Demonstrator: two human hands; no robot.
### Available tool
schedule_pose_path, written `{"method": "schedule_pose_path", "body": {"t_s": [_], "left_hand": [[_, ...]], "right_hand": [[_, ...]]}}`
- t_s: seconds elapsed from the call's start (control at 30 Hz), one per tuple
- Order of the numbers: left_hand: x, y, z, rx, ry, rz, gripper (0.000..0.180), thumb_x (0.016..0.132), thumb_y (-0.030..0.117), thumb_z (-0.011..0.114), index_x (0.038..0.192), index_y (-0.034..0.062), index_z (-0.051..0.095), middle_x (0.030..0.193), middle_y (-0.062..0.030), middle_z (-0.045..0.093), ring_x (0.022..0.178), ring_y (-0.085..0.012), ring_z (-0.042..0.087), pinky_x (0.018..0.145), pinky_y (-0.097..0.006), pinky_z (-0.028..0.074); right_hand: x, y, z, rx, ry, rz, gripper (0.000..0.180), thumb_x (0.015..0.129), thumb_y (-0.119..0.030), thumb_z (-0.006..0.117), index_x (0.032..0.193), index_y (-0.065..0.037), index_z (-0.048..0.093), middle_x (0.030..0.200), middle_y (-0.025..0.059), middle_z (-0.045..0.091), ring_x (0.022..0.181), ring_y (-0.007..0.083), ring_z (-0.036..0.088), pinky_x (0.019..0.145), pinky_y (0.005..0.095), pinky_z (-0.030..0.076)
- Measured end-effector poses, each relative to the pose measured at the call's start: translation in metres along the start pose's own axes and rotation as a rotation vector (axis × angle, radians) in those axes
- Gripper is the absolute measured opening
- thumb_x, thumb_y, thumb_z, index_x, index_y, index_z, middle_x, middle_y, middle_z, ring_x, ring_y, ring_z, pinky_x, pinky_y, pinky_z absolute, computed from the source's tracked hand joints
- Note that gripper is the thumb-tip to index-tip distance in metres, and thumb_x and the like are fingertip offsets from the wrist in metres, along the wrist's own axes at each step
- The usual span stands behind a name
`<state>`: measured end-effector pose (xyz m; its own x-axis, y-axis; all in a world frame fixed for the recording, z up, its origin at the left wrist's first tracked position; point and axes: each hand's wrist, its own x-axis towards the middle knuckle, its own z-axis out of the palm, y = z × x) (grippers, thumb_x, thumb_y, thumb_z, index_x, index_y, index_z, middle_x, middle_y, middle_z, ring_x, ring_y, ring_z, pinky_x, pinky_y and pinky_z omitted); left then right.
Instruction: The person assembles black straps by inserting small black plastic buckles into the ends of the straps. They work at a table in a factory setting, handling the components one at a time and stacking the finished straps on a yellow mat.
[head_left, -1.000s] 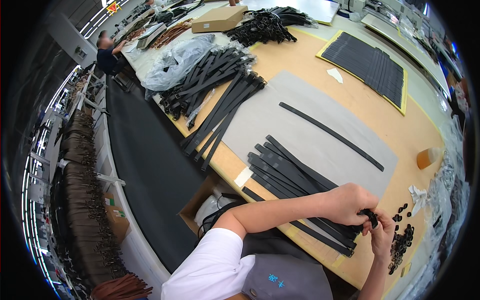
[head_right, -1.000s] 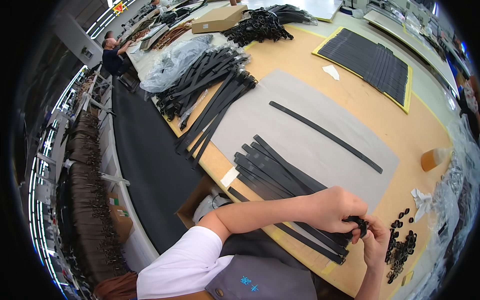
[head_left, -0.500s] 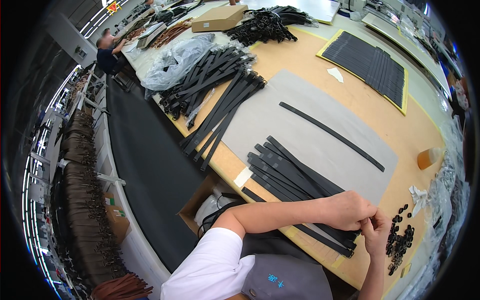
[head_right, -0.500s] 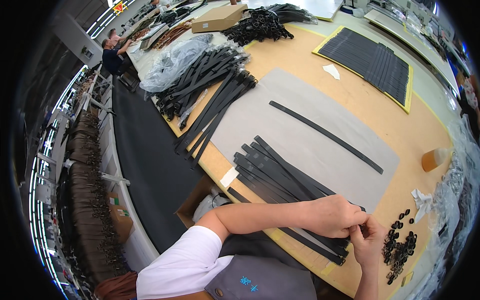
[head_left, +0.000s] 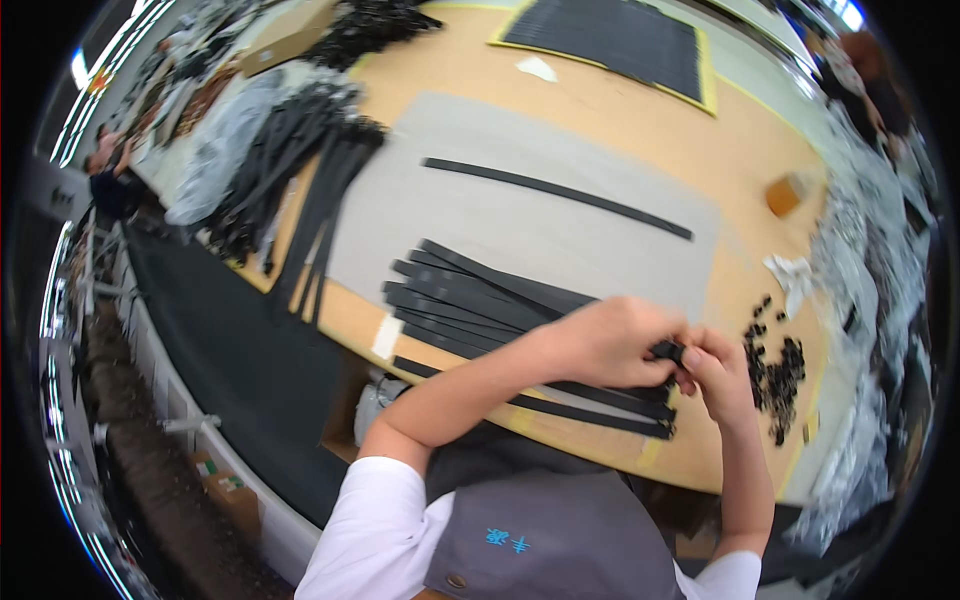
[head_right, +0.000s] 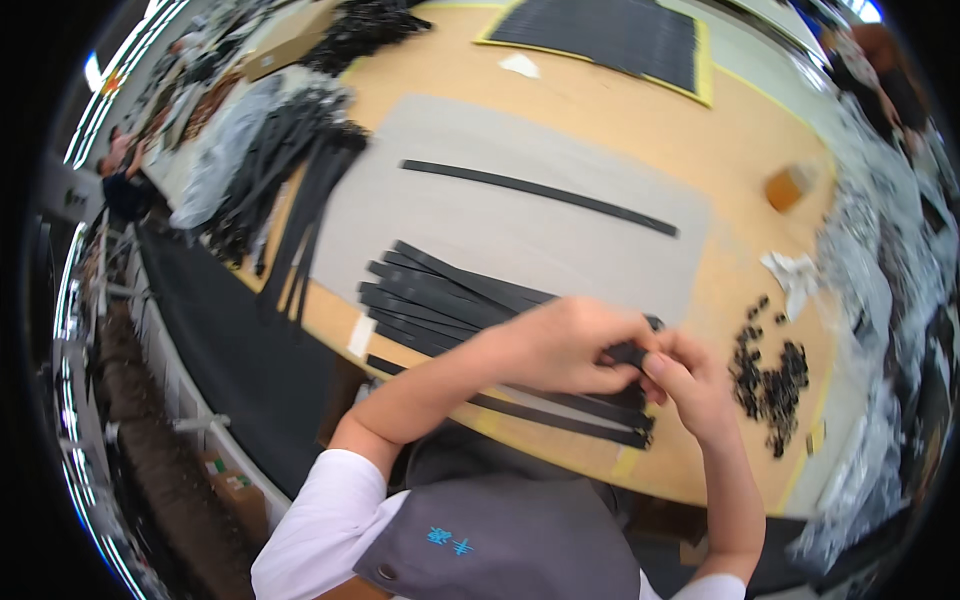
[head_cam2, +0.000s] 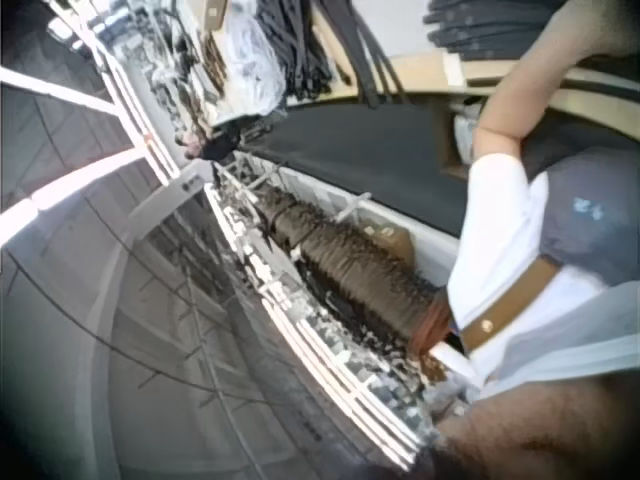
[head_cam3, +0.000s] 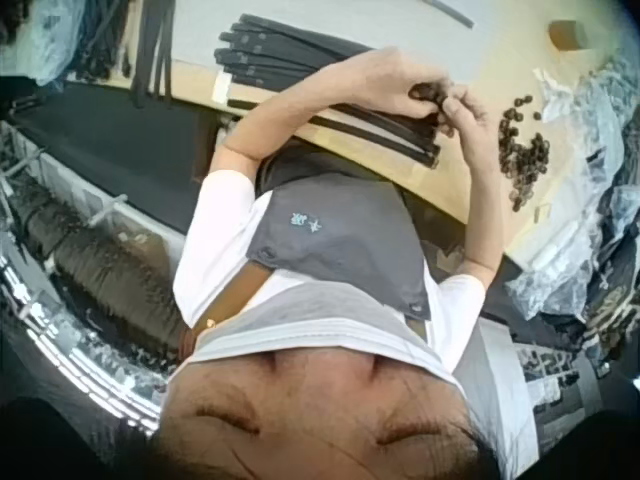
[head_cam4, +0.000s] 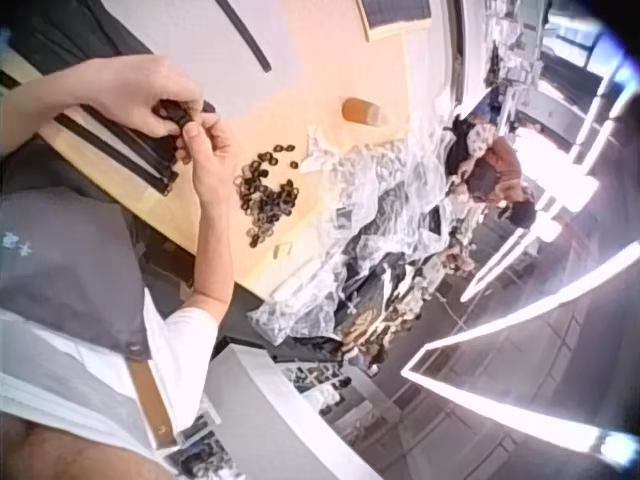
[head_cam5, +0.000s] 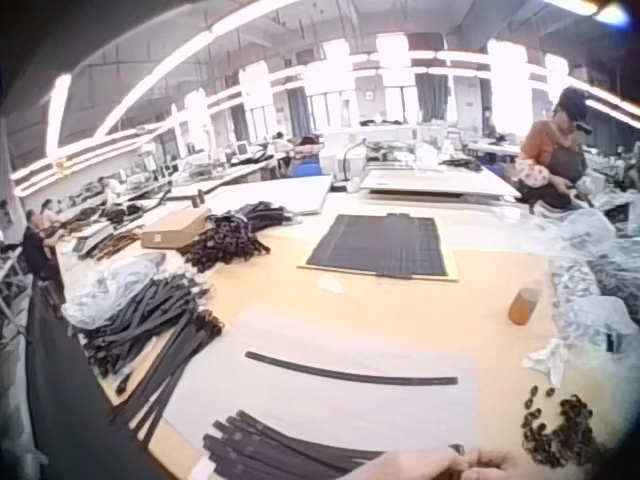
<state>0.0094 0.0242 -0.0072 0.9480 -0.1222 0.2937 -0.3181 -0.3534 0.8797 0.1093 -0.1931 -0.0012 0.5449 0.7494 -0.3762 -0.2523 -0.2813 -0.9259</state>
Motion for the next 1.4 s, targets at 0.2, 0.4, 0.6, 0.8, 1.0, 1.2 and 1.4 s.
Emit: {"method": "schedule_pose_path", "body": {"t_s": [0.2, 0.4, 0.6, 0.8, 1.0, 1.2, 1.4], "left_hand": [[-0.001, 0.008, -0.004, 0.000, 0.029, -0.055, 0.020, 0.080, 0.002, 0.076, 0.099, 0.0019, 0.069, 0.085, -0.0065, 0.073, 0.077, -0.0131, 0.071, 0.062, -0.027, 0.059], [0.003, 0.008, -0.001, -0.057, 0.021, -0.107, 0.018, 0.079, 0.000, 0.075, 0.096, 0.0014, 0.068, 0.083, -0.0054, 0.072, 0.077, -0.0105, 0.069, 0.061, -0.025, 0.059], [0.002, 0.004, -0.003, -0.029, -0.004, -0.097, 0.022, 0.079, 0.000, 0.076, 0.098, -0.0003, 0.063, 0.086, -0.0112, 0.072, 0.074, -0.0174, 0.070, 0.060, -0.029, 0.056], [0.002, -0.002, 0.003, 0.013, 0.018, -0.045, 0.020, 0.077, -0.003, 0.075, 0.094, 0.0005, 0.065, 0.080, -0.0067, 0.069, 0.071, -0.0114, 0.067, 0.056, -0.026, 0.055], [0.003, -0.003, 0.004, 0.038, 0.039, 0.000, 0.021, 0.076, -0.003, 0.075, 0.093, 0.0007, 0.064, 0.079, -0.0067, 0.069, 0.068, -0.0122, 0.067, 0.055, -0.026, 0.054], [0.003, 0.001, 0.002, 0.040, 0.010, -0.026, 0.021, 0.078, -0.001, 0.073, 0.095, 0.0001, 0.062, 0.082, -0.0125, 0.071, 0.071, -0.0241, 0.070, 0.061, -0.033, 0.055], [0.003, -0.002, 0.005, 0.036, 0.031, -0.010, 0.021, 0.076, -0.002, 0.074, 0.094, 0.0005, 0.063, 0.081, -0.0101, 0.070, 0.069, -0.0191, 0.069, 0.058, -0.030, 0.055]], "right_hand": [[0.004, -0.008, -0.001, 0.118, -0.111, 0.043, 0.018, 0.099, -0.024, 0.071, 0.100, -0.006, 0.068, 0.081, -0.0013, 0.066, 0.069, 0.0053, 0.062, 0.062, 0.0210, 0.048], [0.001, -0.010, -0.002, 0.120, -0.113, 0.032, 0.018, 0.099, -0.025, 0.072, 0.100, -0.007, 0.069, 0.081, -0.0035, 0.066, 0.068, 0.0038, 0.061, 0.061, 0.0197, 0.048], [0.004, -0.011, -0.005, 0.118, -0.157, 0.035, 0.022, 0.098, -0.029, 0.076, 0.100, -0.008, 0.069, 0.080, -0.0045, 0.066, 0.069, 0.0032, 0.061, 0.061, 0.0194, 0.048], [0.005, -0.012, -0.007, 0.108, -0.157, 0.059, 0.023, 0.097, -0.030, 0.078, 0.098, -0.009, 0.069, 0.080, -0.0045, 0.066, 0.068, 0.0031, 0.060, 0.061, 0.0191, 0.048], [0.004, -0.012, -0.004, 0.098, -0.130, 0.044, 0.024, 0.096, -0.031, 0.079, 0.097, -0.009, 0.068, 0.079, -0.0044, 0.066, 0.068, 0.0031, 0.060, 0.061, 0.0191, 0.048], [0.001, -0.015, -0.001, 0.071, -0.098, 0.046, 0.026, 0.096, -0.032, 0.079, 0.097, -0.008, 0.067, 0.079, -0.0039, 0.066, 0.068, 0.0036, 0.060, 0.061, 0.0196, 0.048], [0.000, -0.017, 0.000, 0.048, -0.081, 0.052, 0.028, 0.096, -0.033, 0.079, 0.096, -0.008, 0.068, 0.078, -0.0034, 0.067, 0.067, 0.0036, 0.060, 0.061, 0.0199, 0.048]]}}
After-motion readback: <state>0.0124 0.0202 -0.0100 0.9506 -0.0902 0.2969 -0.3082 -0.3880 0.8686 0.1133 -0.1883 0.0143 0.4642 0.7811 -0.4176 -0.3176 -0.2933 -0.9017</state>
